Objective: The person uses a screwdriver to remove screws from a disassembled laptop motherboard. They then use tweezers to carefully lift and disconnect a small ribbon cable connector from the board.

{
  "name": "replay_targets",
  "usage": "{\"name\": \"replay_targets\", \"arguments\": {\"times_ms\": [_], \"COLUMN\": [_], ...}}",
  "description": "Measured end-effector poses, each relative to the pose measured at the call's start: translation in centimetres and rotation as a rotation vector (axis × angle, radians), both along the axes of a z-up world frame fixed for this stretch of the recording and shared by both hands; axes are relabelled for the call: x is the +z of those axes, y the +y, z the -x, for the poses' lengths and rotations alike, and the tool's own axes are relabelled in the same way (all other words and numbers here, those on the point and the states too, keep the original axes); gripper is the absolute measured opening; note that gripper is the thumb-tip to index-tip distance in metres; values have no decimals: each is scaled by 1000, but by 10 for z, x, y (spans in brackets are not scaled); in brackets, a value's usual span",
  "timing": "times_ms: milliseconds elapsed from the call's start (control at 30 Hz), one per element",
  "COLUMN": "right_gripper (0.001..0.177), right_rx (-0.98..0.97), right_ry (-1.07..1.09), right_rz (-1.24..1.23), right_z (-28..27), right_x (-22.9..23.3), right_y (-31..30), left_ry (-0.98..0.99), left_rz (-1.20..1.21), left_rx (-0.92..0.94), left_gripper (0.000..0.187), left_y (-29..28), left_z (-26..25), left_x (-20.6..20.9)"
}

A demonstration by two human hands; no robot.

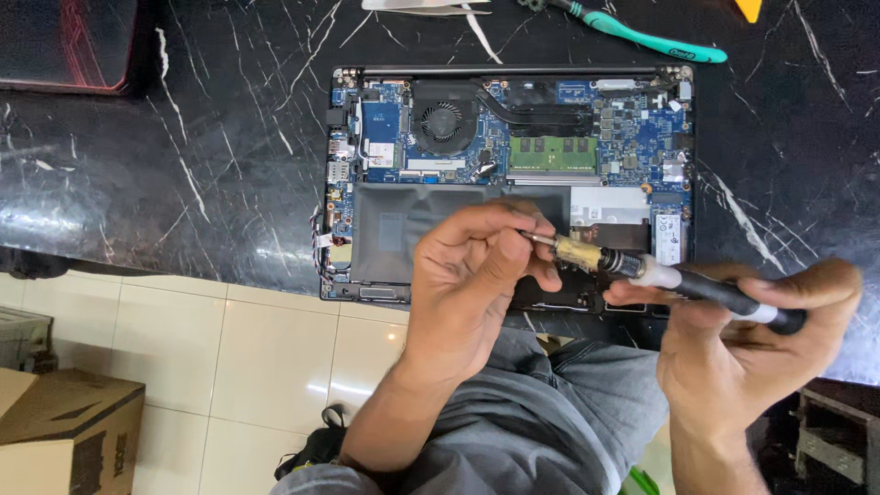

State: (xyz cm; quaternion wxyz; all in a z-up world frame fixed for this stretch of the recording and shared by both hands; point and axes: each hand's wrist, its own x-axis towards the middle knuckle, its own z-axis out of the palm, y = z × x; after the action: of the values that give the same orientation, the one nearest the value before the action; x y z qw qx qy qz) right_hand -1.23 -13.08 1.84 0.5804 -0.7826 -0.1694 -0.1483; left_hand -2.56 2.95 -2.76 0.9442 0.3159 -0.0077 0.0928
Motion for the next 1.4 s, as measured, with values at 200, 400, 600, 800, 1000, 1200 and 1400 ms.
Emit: {"name": "replay_targets", "arguments": {"times_ms": [200,400,600,800,1000,1200,1400], "right_gripper": [26,30,28,20,28,42,23], "right_rx": [-81,-18,128,135,-150,298,368], "right_ry": [68,234,343,325,517,226,45], "right_rz": [-43,-302,-309,-79,285,299,632], "right_z": [0,-2,-8,-20,-35,-88,-99], "right_x": [-6,-20,-17,5,16,7,43], "right_y": [10,17,25,38,51,45,96], "left_ry": [-24,7,29,104,45,114,130], "left_rz": [-146,-176,-11,-158,-403,-1397,-1604], "left_rx": [178,215,211,253,255,601,347], "left_gripper": [12,18,17,22,52,57,71], "left_y": [9,24,43,66,89,128,145], "left_z": [0,7,15,15,25,22,12], "left_x": [4,8,0,7,33,26,13]}}
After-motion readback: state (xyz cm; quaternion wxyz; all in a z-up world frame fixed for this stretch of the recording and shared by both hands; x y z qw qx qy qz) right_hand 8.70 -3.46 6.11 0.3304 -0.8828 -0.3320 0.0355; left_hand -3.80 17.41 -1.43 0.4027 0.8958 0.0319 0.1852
